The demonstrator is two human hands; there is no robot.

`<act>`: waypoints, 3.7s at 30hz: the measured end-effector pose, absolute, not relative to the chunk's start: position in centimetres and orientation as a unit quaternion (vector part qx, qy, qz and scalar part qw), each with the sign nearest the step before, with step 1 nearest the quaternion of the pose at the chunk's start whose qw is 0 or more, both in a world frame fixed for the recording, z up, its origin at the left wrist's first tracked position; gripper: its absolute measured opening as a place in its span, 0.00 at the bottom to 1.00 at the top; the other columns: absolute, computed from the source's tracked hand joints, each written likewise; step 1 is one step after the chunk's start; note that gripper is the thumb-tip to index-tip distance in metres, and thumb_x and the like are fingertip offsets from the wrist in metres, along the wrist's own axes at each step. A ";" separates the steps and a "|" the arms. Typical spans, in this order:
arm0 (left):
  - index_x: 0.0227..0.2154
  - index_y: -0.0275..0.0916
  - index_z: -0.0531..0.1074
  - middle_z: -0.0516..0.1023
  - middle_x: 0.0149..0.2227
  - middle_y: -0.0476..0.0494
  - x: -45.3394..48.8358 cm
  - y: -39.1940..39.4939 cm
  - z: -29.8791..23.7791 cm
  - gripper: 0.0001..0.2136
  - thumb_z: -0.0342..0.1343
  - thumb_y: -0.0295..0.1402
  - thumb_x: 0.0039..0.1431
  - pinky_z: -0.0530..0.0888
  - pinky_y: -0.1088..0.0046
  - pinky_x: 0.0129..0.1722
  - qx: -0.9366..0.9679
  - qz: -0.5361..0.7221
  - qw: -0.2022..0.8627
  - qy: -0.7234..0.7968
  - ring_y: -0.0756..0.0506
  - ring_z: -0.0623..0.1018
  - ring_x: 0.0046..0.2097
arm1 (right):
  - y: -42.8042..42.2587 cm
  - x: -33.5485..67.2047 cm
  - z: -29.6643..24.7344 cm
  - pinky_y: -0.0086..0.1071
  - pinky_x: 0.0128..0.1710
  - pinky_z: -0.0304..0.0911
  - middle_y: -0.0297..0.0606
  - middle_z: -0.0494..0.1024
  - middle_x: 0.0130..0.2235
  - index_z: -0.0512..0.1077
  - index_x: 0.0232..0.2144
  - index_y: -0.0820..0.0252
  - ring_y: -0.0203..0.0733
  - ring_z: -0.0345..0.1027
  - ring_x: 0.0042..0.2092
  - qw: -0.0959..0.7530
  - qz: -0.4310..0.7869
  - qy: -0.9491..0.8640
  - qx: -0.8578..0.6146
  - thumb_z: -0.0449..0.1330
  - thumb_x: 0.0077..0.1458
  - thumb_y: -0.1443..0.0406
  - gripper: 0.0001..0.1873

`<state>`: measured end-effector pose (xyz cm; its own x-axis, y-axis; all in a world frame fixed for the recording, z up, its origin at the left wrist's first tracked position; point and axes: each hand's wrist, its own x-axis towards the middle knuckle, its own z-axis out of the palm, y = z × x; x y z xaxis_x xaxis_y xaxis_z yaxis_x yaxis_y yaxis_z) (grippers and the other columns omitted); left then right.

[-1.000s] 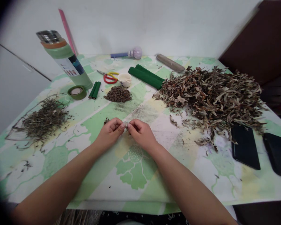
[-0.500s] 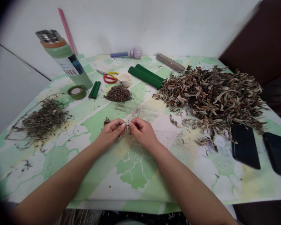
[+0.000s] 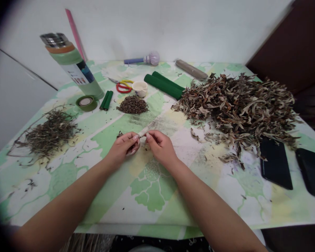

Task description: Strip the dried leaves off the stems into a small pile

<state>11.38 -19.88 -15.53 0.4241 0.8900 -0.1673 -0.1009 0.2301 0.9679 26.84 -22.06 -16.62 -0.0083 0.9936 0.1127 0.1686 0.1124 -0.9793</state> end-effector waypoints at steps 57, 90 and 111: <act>0.23 0.36 0.64 0.60 0.12 0.56 11.7 -20.0 -15.4 0.11 0.53 0.37 0.55 0.50 0.81 0.17 0.451 0.388 0.696 0.403 0.58 0.56 0.15 | -21.7 27.0 -16.3 0.28 0.29 0.58 0.34 0.71 0.27 0.74 0.27 0.61 0.33 0.61 0.28 0.528 0.427 -0.500 -0.537 0.59 0.50 0.58 0.11; 0.15 0.36 0.63 0.55 0.06 0.55 10.3 -19.4 -15.5 0.12 0.50 0.32 0.52 0.50 0.80 0.13 0.393 0.209 0.820 0.359 0.57 0.50 0.10 | -21.4 28.4 -15.9 0.26 0.27 0.57 0.38 0.78 0.27 0.77 0.27 0.65 0.30 0.62 0.25 0.318 0.754 -0.457 -0.350 0.61 0.49 0.62 0.10; 0.16 0.35 0.62 0.56 0.08 0.57 10.4 -19.8 -14.7 0.11 0.53 0.31 0.51 0.51 0.80 0.16 0.386 0.200 0.853 0.288 0.59 0.52 0.11 | -21.3 28.7 -16.2 0.32 0.36 0.61 0.39 0.77 0.29 0.78 0.26 0.63 0.35 0.66 0.31 0.311 0.755 -0.494 -0.298 0.61 0.49 0.62 0.09</act>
